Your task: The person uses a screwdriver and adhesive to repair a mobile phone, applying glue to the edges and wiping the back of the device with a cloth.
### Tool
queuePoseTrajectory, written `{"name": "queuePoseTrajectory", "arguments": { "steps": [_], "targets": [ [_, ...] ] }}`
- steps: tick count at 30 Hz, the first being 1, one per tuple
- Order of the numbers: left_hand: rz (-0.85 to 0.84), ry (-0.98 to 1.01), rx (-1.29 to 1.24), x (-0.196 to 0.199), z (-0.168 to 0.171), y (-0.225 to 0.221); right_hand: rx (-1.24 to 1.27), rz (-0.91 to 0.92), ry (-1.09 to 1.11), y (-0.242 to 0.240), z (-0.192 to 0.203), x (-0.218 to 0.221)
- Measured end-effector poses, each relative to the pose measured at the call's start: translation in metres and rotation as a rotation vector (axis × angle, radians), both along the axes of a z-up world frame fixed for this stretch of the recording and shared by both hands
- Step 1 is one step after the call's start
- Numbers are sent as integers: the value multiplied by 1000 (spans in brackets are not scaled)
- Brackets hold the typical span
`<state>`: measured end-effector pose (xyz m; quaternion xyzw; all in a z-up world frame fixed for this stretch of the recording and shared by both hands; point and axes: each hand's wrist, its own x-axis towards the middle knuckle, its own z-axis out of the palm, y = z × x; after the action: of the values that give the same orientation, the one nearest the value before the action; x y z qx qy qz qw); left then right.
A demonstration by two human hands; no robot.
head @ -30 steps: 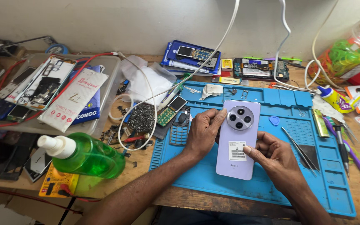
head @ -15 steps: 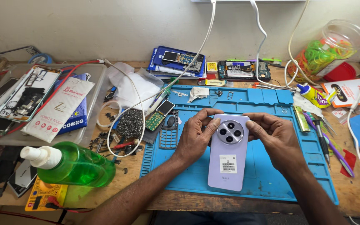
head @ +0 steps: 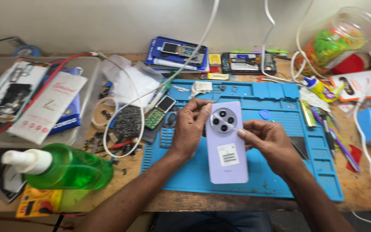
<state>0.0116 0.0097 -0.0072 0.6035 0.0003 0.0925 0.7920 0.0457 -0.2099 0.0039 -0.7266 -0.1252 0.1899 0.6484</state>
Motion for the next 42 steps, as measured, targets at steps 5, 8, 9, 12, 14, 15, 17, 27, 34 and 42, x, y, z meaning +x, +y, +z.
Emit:
{"name": "queuePoseTrajectory", "arguments": {
  "steps": [5, 8, 9, 12, 14, 15, 17, 27, 34, 42],
  "targets": [
    [-198, 155, -183, -3, 2, -10, 54, -32, -78, -5, -6, 4],
    [-305, 90, -81, -5, -10, -21, -11, -62, -141, -19, -7, 22],
    [-306, 104, -118, -4, -13, -21, -99, -103, -199, -30, -5, 33],
    [-273, 146, -210, 0, -20, -16, -643, -378, -654, -87, 13, 73],
    [-241, 170, -226, 2, -23, -16, -909, -511, -494, -121, 24, 102],
    [-227, 183, -214, 2, -23, -16, -1002, -503, -514, -131, 17, 107],
    [-216, 170, -211, 5, -20, -17, -1182, -487, -561, -150, 2, 123],
    [-161, 103, -297, 1, -26, -19, -458, -552, -783, -153, 6, 69],
    [-105, 11, -340, -1, -36, -30, -204, -226, -115, -18, -10, -48],
    [-249, 48, -186, -15, -28, -36, -213, -300, -232, 4, 4, -15]
  ]
}}
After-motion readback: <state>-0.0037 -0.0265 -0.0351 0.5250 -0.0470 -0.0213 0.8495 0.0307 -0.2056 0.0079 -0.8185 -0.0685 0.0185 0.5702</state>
